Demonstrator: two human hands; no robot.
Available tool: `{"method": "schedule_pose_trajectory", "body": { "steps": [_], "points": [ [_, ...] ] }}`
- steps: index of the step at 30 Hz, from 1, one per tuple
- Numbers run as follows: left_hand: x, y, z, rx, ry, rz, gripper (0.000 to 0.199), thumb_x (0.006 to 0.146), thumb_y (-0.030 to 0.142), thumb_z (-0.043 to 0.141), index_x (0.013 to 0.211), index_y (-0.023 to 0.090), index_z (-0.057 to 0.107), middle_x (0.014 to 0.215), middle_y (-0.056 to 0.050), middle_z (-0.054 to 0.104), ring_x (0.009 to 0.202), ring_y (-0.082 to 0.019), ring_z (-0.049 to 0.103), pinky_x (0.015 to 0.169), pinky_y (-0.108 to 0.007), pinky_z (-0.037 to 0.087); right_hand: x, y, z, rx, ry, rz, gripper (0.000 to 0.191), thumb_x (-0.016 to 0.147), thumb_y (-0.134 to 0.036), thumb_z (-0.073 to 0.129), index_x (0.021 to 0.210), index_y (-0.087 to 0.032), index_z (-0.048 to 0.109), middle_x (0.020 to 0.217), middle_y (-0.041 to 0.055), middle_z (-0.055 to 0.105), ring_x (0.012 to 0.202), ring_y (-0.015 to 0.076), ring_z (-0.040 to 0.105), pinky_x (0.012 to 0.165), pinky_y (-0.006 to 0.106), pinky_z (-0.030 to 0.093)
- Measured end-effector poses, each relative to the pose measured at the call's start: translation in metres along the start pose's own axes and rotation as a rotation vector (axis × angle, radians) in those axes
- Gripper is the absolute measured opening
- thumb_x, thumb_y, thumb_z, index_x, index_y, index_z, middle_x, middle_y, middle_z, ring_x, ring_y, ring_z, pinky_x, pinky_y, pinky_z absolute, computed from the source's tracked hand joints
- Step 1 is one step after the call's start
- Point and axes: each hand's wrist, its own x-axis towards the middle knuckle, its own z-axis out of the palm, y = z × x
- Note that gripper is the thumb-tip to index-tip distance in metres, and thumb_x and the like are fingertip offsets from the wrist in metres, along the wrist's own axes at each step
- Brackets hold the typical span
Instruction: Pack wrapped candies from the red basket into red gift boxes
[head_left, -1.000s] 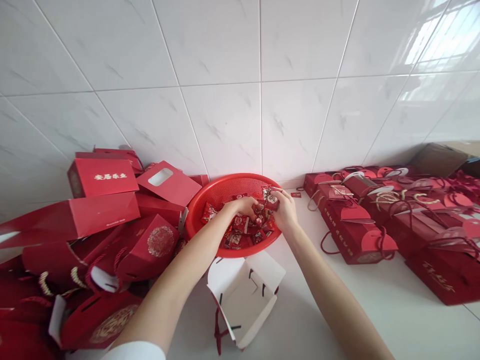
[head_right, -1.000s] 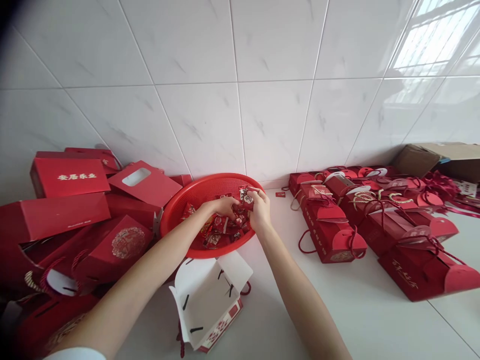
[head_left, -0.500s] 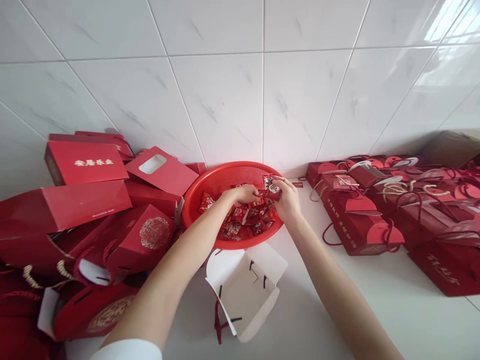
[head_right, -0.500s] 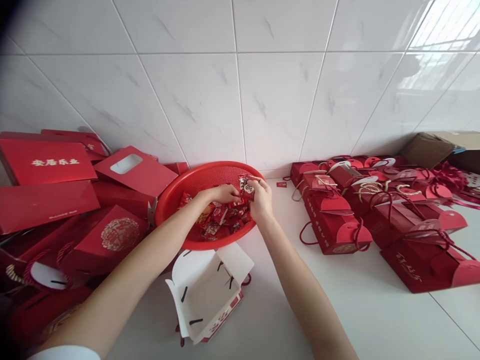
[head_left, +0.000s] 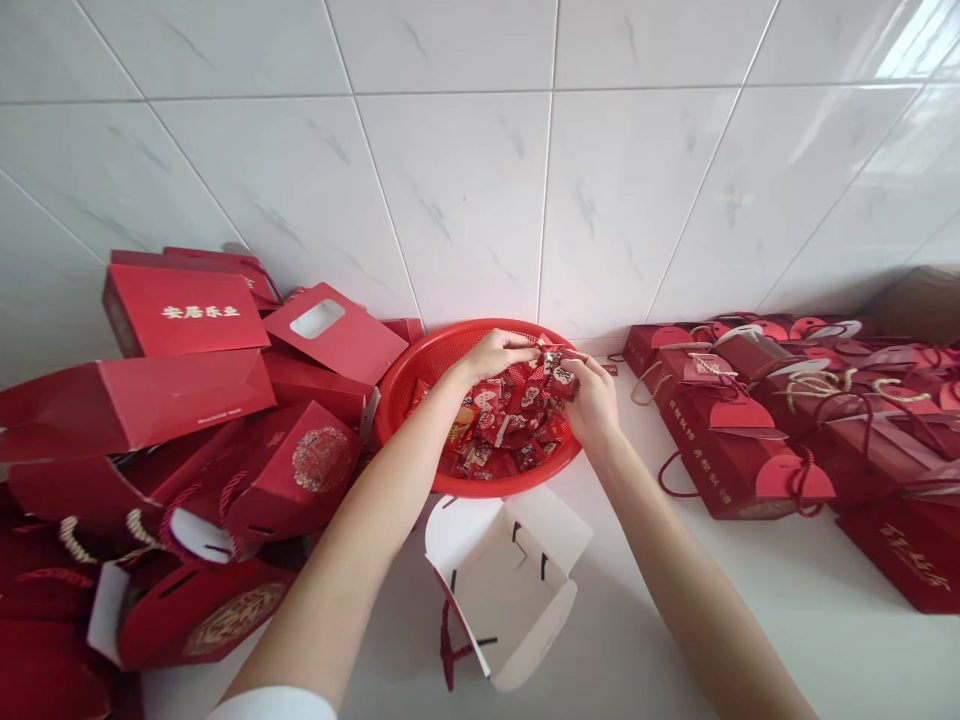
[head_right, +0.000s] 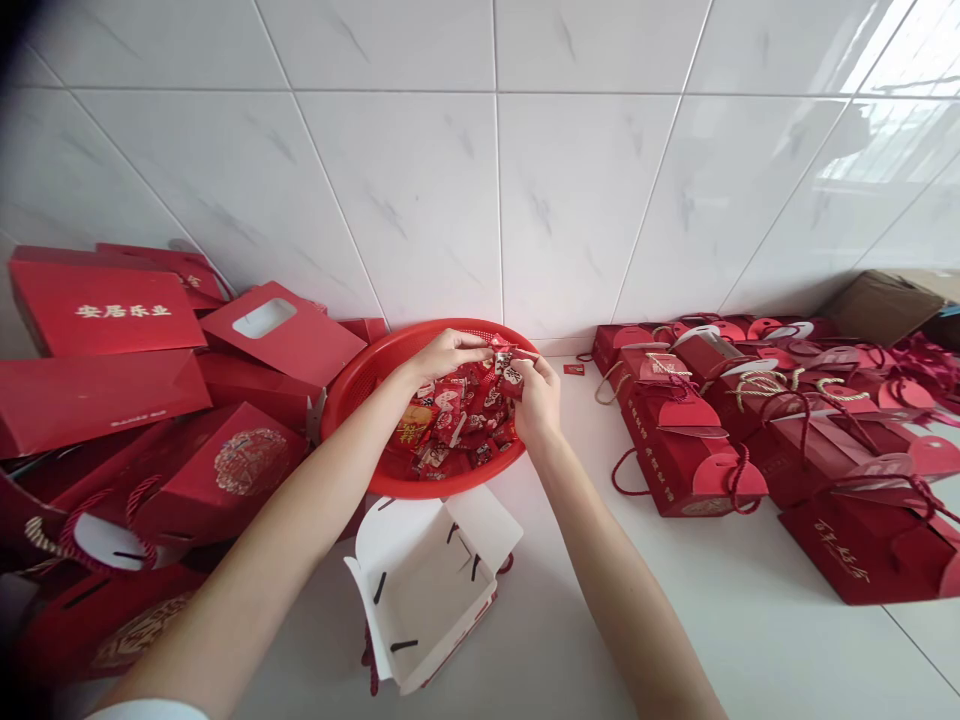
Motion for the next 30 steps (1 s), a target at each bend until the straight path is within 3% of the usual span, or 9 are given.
{"method": "schedule_pose_trajectory", "body": {
  "steps": [4, 11, 15, 17, 19, 21, 24, 27, 30],
  "points": [
    [-0.005, 0.006, 0.003, -0.126, -0.011, 0.037, 0.043, 0.069, 0.046, 0.083, 0.096, 0.012, 0.077, 0.097, -0.007, 0.076, 0.098, -0.024, 0.066, 0.095, -0.04, 0.049, -0.001, 0.0, 0.0, 0.0, 0.017, 0.005, 0.008, 0.06, -0.019, 0.07, 0.066, -0.021, 0.067, 0.064, -0.0019, 0.068, 0.06, 0.0144, 0.061, 0.056, 0.027, 0.049],
    [-0.006, 0.005, 0.012, -0.271, -0.068, -0.029, 0.038, 0.071, 0.034, 0.083, 0.101, 0.014, 0.072, 0.102, -0.005, 0.074, 0.1, -0.022, 0.067, 0.097, -0.04, 0.05, 0.004, 0.004, -0.004, -0.016, -0.01, -0.038, 0.011, 0.061, -0.019, 0.07, 0.07, -0.02, 0.065, 0.066, -0.0018, 0.067, 0.061, 0.0141, 0.061, 0.06, 0.028, 0.05],
    [-0.005, -0.002, 0.022, -0.301, -0.258, -0.184, 0.021, 0.074, 0.024, 0.071, 0.093, 0.015, 0.072, 0.093, -0.005, 0.074, 0.09, -0.02, 0.069, 0.087, -0.036, 0.055, 0.004, 0.004, -0.003, 0.034, 0.114, -0.113, 0.011, 0.06, -0.018, 0.068, 0.068, -0.021, 0.06, 0.064, -0.0038, 0.065, 0.06, 0.0126, 0.06, 0.058, 0.025, 0.05],
    [-0.004, -0.006, 0.031, -0.14, -0.394, -0.214, 0.01, 0.071, 0.019, 0.069, 0.08, 0.015, 0.072, 0.083, -0.004, 0.074, 0.085, -0.02, 0.069, 0.084, -0.033, 0.054, 0.003, 0.004, -0.002, 0.059, 0.145, -0.144, 0.012, 0.06, -0.018, 0.067, 0.067, -0.022, 0.059, 0.063, -0.0048, 0.063, 0.059, 0.012, 0.059, 0.057, 0.024, 0.049],
    [-0.004, -0.009, 0.044, 0.126, -0.462, -0.162, 0.006, 0.067, 0.016, 0.071, 0.072, 0.018, 0.071, 0.075, -0.001, 0.073, 0.081, -0.021, 0.069, 0.079, -0.031, 0.053, 0.003, 0.004, -0.002, 0.071, 0.147, -0.152, 0.012, 0.059, -0.019, 0.067, 0.066, -0.022, 0.058, 0.062, -0.0049, 0.063, 0.059, 0.012, 0.058, 0.055, 0.024, 0.049],
    [-0.003, -0.01, 0.056, 0.415, -0.447, -0.099, 0.012, 0.063, 0.016, 0.076, 0.072, 0.02, 0.071, 0.073, 0.0, 0.073, 0.079, -0.022, 0.068, 0.074, -0.03, 0.051, 0.003, 0.004, -0.003, 0.062, 0.135, -0.142, 0.013, 0.058, -0.021, 0.067, 0.066, -0.022, 0.057, 0.06, -0.0049, 0.062, 0.057, 0.0119, 0.058, 0.053, 0.024, 0.049],
    [-0.005, -0.008, 0.069, 0.754, -0.426, -0.125, 0.024, 0.057, 0.018, 0.081, 0.078, 0.021, 0.07, 0.077, -0.004, 0.074, 0.078, -0.027, 0.069, 0.068, -0.032, 0.05, 0.003, 0.003, -0.003, 0.036, 0.102, -0.128, 0.016, 0.057, -0.023, 0.069, 0.065, -0.022, 0.056, 0.059, -0.0053, 0.06, 0.055, 0.0114, 0.057, 0.052, 0.024, 0.048],
    [-0.009, -0.007, 0.074, 0.901, -0.44, -0.144, 0.028, 0.059, 0.02, 0.081, 0.085, 0.022, 0.07, 0.086, -0.008, 0.074, 0.083, -0.032, 0.069, 0.069, -0.035, 0.051, 0.002, 0.003, -0.003, 0.029, 0.086, -0.114, 0.016, 0.055, -0.022, 0.07, 0.063, -0.022, 0.056, 0.059, -0.0052, 0.061, 0.055, 0.0116, 0.057, 0.052, 0.024, 0.047],
    [-0.011, -0.006, 0.073, 0.903, -0.45, -0.118, 0.024, 0.061, 0.018, 0.078, 0.083, 0.021, 0.069, 0.083, -0.008, 0.072, 0.082, -0.031, 0.069, 0.07, -0.035, 0.05, 0.0, 0.002, -0.002, 0.032, 0.093, -0.099, 0.014, 0.055, -0.021, 0.07, 0.062, -0.022, 0.057, 0.058, -0.0052, 0.061, 0.054, 0.0117, 0.056, 0.051, 0.023, 0.046]
  ]
}}
